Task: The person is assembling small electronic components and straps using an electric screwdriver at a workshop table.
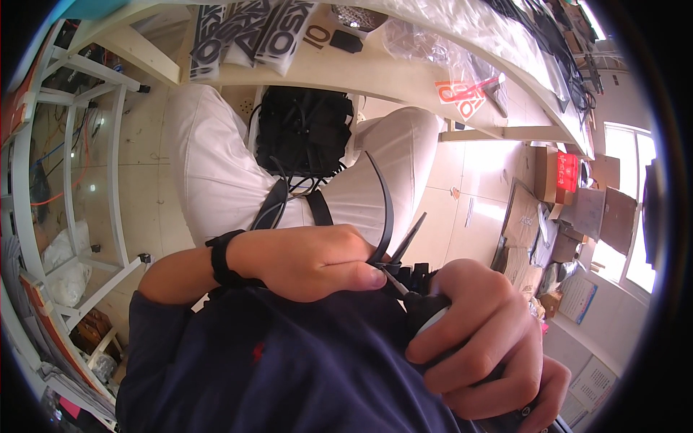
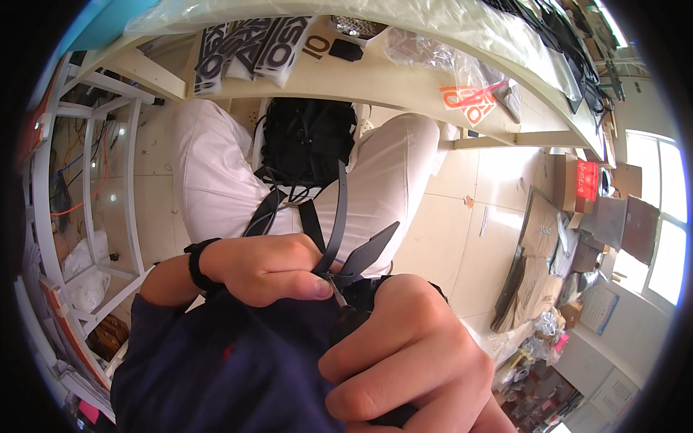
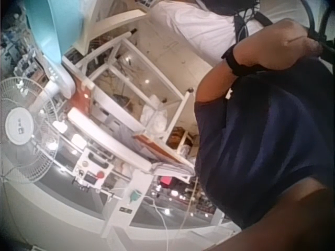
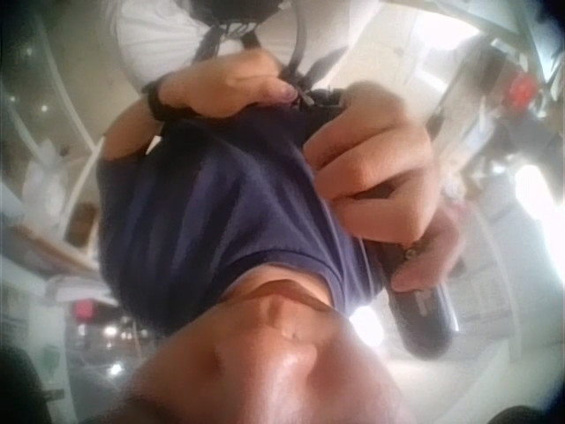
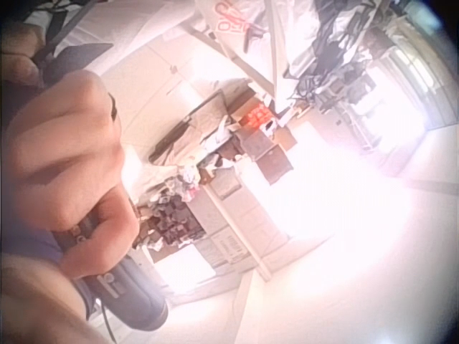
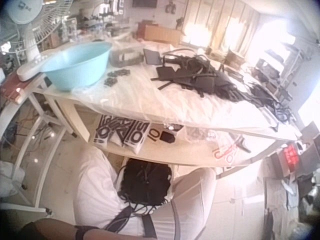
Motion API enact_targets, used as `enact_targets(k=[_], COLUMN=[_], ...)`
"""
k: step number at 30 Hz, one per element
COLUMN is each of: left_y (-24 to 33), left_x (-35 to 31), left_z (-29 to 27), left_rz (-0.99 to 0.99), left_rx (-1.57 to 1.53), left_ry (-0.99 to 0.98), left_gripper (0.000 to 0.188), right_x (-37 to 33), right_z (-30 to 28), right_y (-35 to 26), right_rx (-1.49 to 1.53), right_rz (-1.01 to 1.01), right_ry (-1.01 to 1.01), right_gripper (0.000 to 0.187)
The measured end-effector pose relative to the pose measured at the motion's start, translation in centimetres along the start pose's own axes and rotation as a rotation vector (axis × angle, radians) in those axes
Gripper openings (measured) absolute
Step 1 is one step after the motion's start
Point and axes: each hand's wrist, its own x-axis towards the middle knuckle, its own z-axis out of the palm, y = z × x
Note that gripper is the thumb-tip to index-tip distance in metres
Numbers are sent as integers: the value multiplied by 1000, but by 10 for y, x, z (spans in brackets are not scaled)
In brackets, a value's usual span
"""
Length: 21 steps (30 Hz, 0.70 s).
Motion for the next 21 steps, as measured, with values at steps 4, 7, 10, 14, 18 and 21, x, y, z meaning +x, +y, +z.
enact_targets(k=[4, 7, 10, 14, 18, 21], left_y=[2, 0, 10, 10, 10, 8], left_x=[1, 2, 1, 1, 1, 3], left_z=[1, 2, -6, -7, -5, -4], left_rz=[-7, 4, -113, -84, -79, -75], left_rx=[-11, 2, 60, 60, 59, 42], left_ry=[-1, 4, -107, -108, -103, -98], left_gripper=[55, 54, 42, 41, 40, 39], right_x=[-11, -17, -8, -12, -10, -26], right_z=[4, 11, 19, 20, 4, 35], right_y=[14, 30, 23, -1, 24, 2], right_rx=[-109, -66, -95, -137, -47, -184], right_rz=[-196, -446, -404, -107, -342, -154], right_ry=[14, 146, 334, 195, 103, 436], right_gripper=[44, 46, 50, 48, 42, 39])
